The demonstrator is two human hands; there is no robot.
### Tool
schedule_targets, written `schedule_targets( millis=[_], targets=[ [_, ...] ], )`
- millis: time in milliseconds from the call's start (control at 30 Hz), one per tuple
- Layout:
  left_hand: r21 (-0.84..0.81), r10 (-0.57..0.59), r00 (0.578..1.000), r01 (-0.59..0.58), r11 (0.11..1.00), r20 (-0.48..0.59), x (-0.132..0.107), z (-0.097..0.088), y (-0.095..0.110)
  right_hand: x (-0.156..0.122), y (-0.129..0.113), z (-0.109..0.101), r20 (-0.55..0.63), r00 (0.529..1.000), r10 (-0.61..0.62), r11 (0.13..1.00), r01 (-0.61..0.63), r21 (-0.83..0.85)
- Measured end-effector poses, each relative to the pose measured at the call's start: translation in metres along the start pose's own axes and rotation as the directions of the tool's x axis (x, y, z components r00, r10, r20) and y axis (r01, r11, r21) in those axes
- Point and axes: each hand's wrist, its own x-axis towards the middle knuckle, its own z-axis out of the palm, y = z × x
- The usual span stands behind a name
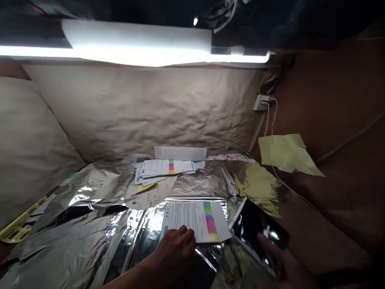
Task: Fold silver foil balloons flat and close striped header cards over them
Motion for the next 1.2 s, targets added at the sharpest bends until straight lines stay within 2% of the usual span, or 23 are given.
schedule_targets(
  millis=[67,133,233,300,367,533,700,833,967,1033,1200],
  targets=[
    [-0.079,-0.081,0.994,0.087,0.993,0.078,-0.001,0.002,0.003,0.016,-0.006,0.011,-0.099,0.995,-0.027,0.99,0.04,0.132],
    [-0.113,-0.189,0.97,0.207,0.972,0.151,0.004,0.002,-0.006,0.034,-0.012,0.025,-0.12,0.992,0.047,0.968,-0.016,0.252],
    [-0.169,-0.216,0.942,0.264,0.95,0.257,0.008,0.005,-0.02,0.049,-0.017,0.045,-0.003,0.981,0.194,0.929,-0.182,0.323],
    [-0.208,-0.187,0.942,0.249,0.946,0.279,0.006,0.01,-0.022,0.052,-0.018,0.055,0.08,0.974,0.213,0.936,-0.227,0.269],
    [-0.236,-0.169,0.952,0.231,0.944,0.255,0.003,0.016,-0.02,0.051,-0.018,0.061,0.127,0.97,0.207,0.95,-0.231,0.211],
    [-0.316,-0.145,0.97,0.203,0.927,0.196,-0.003,0.024,-0.017,0.056,-0.02,0.063,0.129,0.955,0.267,0.956,-0.28,0.091],
    [-0.355,-0.123,0.968,0.196,0.914,0.218,-0.002,0.021,-0.019,0.063,-0.021,0.066,0.178,0.929,0.323,0.946,-0.324,-0.026],
    [-0.343,-0.086,0.976,0.153,0.927,0.202,0.0,0.015,-0.018,0.064,-0.023,0.075,0.304,0.891,0.338,0.941,-0.312,-0.133],
    [-0.31,-0.065,0.992,0.095,0.946,0.104,0.0,0.014,-0.016,0.066,-0.016,0.084,0.398,0.849,0.348,0.936,-0.29,-0.2],
    [-0.284,-0.078,0.996,0.085,0.955,0.035,0.0,0.015,-0.015,0.068,-0.01,0.087,0.419,0.84,0.345,0.938,-0.294,-0.183],
    [-0.181,-0.178,0.976,0.153,0.971,-0.129,0.002,0.008,-0.016,0.07,0.0,0.096,0.508,0.821,0.262,0.962,-0.266,-0.067]
  ],
)
